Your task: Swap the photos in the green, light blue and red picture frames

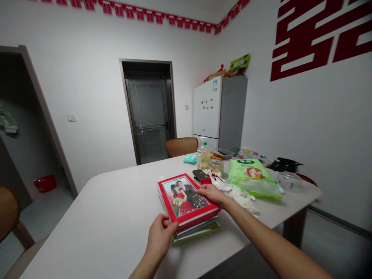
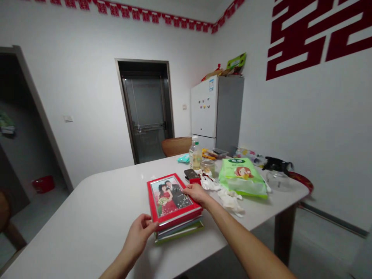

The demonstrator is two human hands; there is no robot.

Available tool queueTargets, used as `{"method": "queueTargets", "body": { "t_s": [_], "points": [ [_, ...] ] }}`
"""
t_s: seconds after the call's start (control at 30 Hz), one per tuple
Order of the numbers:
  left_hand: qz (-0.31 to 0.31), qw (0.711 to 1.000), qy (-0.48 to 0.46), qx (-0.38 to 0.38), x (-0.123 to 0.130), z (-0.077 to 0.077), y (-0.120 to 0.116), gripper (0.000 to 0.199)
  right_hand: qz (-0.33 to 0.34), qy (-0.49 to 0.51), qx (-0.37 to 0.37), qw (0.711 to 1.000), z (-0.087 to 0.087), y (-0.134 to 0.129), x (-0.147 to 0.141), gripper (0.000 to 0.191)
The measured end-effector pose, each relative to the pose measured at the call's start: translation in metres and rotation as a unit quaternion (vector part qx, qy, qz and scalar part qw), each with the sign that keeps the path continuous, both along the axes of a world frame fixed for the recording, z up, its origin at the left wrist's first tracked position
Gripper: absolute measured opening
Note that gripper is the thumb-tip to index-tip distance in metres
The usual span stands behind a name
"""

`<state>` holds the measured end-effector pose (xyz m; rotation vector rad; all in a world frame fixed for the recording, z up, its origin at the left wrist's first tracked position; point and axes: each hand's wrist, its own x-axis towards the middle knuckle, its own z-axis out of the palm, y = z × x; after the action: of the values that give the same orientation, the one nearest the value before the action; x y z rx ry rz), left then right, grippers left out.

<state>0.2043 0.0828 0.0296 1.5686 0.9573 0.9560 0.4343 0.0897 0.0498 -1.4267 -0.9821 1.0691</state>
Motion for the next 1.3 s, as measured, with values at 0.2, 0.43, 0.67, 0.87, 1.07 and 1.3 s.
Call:
{"method": "queueTargets", "body": {
  "t_s": [0.2,0.43,0.67,0.87,1.07,1.3],
  "points": [
    [0.017,0.999,0.008,0.028,0.004,-0.008,0.005,0.028,0.001,-0.05,-0.011,0.999,-0.014,-0.001,0.013,0.018],
    [-0.002,0.999,-0.049,-0.008,-0.003,-0.02,-0.001,0.054,0.024,0.003,-0.055,0.998,-0.017,-0.021,-0.02,0.02],
    [0.068,0.997,-0.039,-0.02,-0.073,-0.016,0.032,0.056,0.023,-0.017,-0.054,0.998,-0.028,0.024,-0.103,0.016],
    [0.128,0.991,-0.029,-0.021,-0.135,-0.01,0.067,0.059,0.056,-0.027,-0.034,0.998,-0.039,0.091,-0.166,0.015],
    [0.178,0.984,-0.02,-0.006,-0.15,-0.016,0.087,0.057,0.078,-0.036,-0.011,0.996,-0.044,0.125,-0.188,0.021],
    [0.239,0.97,0.012,0.037,-0.153,-0.037,0.079,0.056,0.078,-0.021,0.045,0.996,-0.054,0.102,-0.177,0.051]
  ]
}}
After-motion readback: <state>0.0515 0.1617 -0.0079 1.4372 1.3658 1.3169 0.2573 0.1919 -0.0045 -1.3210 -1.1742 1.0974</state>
